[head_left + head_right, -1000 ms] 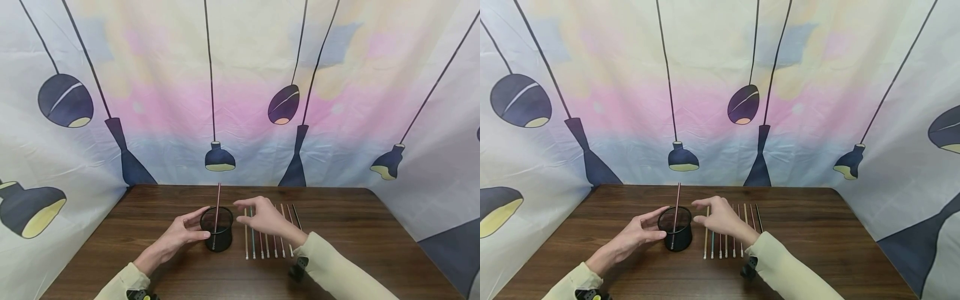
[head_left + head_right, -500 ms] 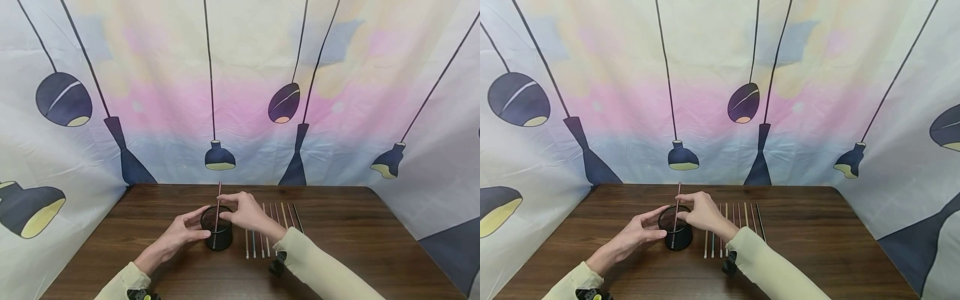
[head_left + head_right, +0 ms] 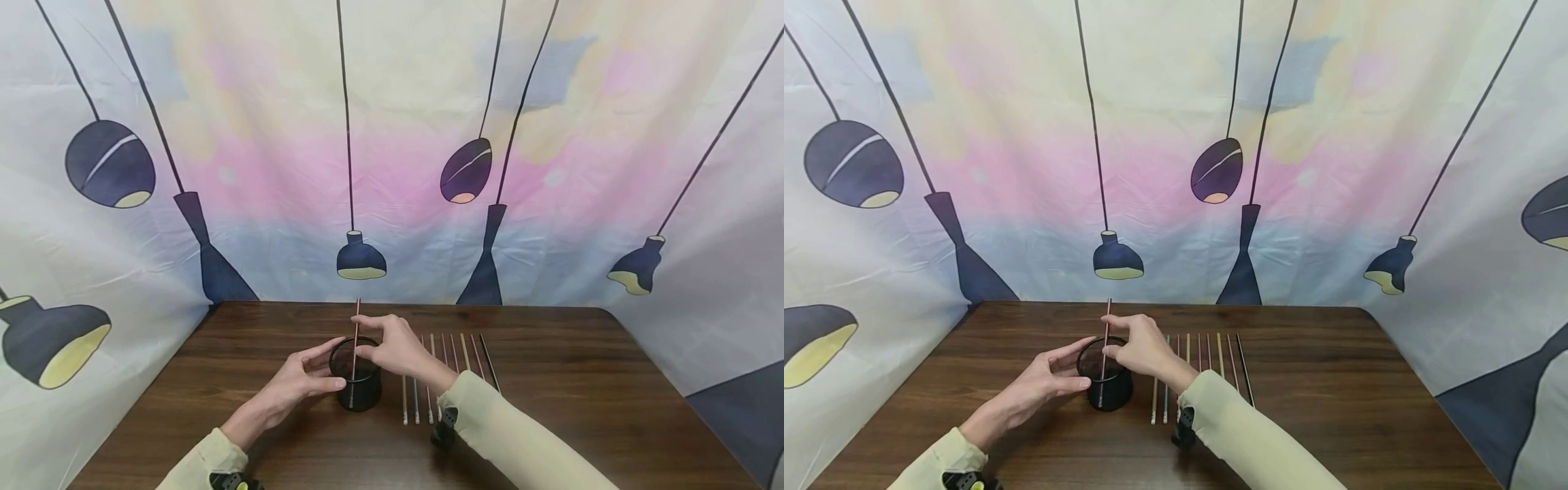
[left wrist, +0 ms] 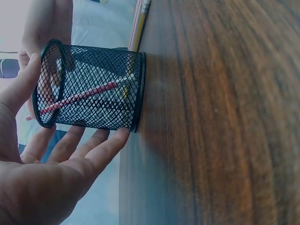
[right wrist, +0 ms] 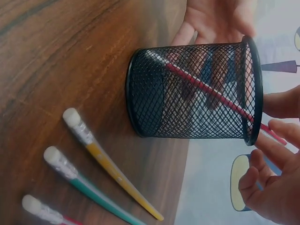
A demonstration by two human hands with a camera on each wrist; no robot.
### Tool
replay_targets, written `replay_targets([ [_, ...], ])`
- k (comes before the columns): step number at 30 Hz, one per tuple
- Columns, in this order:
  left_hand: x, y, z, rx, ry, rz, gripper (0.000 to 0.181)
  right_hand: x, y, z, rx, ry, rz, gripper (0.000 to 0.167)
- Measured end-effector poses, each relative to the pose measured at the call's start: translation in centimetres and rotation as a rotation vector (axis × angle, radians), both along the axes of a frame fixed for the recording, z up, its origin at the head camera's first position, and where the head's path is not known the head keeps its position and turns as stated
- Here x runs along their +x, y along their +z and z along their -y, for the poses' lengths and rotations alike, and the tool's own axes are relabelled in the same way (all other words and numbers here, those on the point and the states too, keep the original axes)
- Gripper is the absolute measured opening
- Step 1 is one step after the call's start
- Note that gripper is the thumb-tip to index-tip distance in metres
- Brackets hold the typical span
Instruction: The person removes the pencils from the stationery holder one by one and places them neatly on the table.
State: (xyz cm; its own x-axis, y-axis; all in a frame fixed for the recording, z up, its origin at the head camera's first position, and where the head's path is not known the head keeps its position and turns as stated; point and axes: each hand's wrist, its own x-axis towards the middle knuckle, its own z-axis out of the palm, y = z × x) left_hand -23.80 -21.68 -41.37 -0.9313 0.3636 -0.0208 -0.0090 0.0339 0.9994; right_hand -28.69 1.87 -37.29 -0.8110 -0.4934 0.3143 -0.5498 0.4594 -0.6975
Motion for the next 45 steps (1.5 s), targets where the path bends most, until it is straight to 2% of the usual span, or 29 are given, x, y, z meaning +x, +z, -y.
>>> replay_targets([
  [9, 0.1, 0.2, -0.1, 0.014, -0.009, -0.005, 0.08, -0.2, -0.5, 0.0, -0.052, -0.015, -0.024, 0.044],
  [15, 0.0, 0.2, 0.0, 0.01, -0.013, -0.007, 0.08, -0.2, -1.0, 0.3, -0.076, 0.005, -0.03, 0.042],
  [26, 0.0, 0.3, 0.1, 0.0, -0.006, -0.005, 0.08, -0.6, -1.9, 1.1, -0.134, -0.027, -0.054, 0.049],
  [33, 0.0, 0.3, 0.0, -0.003, -0.017, -0.001, 0.08, -0.5, -1.8, 1.1, -0.1, -0.078, -0.095, 0.046],
  [36, 0.0, 0.4, 0.1, -0.003, -0.019, 0.003, 0.079, -0.6, -1.7, 1.0, -0.077, -0.076, -0.116, 0.045],
  [45, 0.0, 0.4, 0.1, 0.003, -0.018, 0.009, 0.08, -0.6, -1.9, 1.2, -0.12, -0.046, -0.062, 0.051],
])
